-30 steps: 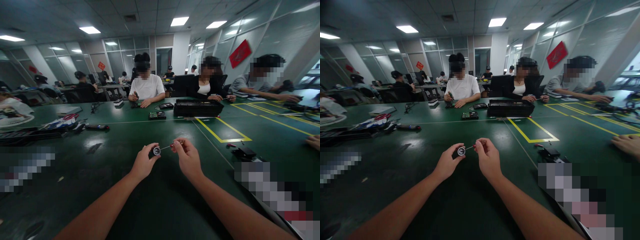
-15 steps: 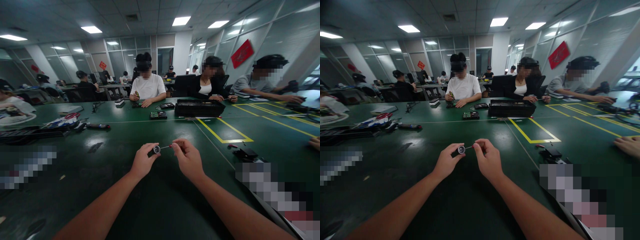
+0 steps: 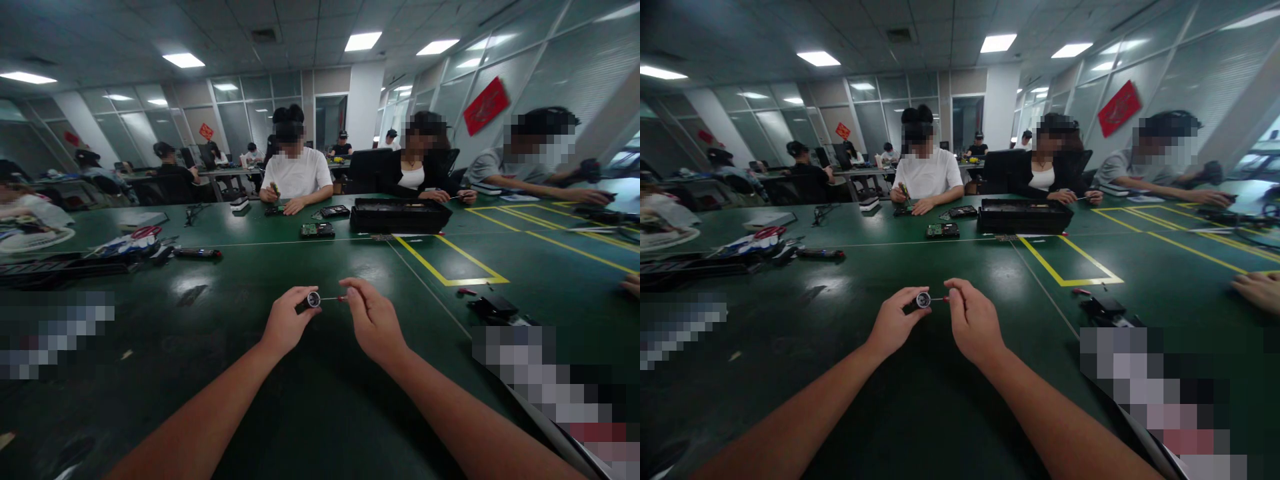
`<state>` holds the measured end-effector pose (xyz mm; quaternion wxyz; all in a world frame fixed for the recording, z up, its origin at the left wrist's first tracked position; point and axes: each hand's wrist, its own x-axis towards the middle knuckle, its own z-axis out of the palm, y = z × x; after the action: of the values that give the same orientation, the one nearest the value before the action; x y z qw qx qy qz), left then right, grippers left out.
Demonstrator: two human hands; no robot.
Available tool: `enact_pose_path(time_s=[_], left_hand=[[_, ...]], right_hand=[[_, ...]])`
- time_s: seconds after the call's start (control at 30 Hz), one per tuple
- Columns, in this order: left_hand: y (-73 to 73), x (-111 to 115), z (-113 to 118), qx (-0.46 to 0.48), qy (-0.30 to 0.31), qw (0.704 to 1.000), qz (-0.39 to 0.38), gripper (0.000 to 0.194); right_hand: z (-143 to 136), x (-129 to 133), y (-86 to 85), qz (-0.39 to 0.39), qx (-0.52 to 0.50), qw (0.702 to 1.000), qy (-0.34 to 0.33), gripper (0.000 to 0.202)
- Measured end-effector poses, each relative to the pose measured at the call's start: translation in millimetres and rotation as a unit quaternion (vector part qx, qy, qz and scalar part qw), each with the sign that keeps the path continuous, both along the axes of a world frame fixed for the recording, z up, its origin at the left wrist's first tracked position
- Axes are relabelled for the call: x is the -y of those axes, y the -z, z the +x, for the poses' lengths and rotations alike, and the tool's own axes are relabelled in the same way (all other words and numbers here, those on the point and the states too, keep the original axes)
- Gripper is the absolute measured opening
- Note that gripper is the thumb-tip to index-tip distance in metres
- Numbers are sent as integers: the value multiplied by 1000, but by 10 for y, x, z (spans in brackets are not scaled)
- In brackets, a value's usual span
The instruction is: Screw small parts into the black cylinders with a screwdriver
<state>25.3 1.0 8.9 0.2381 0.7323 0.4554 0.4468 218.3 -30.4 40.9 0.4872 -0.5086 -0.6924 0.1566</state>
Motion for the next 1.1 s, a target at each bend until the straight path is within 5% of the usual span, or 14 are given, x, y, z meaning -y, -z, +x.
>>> enact_pose_path(time_s=[0.63, 0.9, 1.0, 1.1], left_hand=[[-22, 10, 7, -30, -5, 1000, -8, 39], [-36, 18, 13, -45, -21, 999, -3, 39], [-55, 38, 20, -66, -6, 998, 16, 39], [-62, 44, 39, -98, 2, 994, 42, 41]], right_hand=[[24, -31, -20, -73, -17, 997, -24, 28], [11, -77, 70, -50, -111, 992, -35, 18], [20, -153, 100, -81, -221, 971, -27, 25], [37, -246, 145, -120, -397, 909, 31, 33]])
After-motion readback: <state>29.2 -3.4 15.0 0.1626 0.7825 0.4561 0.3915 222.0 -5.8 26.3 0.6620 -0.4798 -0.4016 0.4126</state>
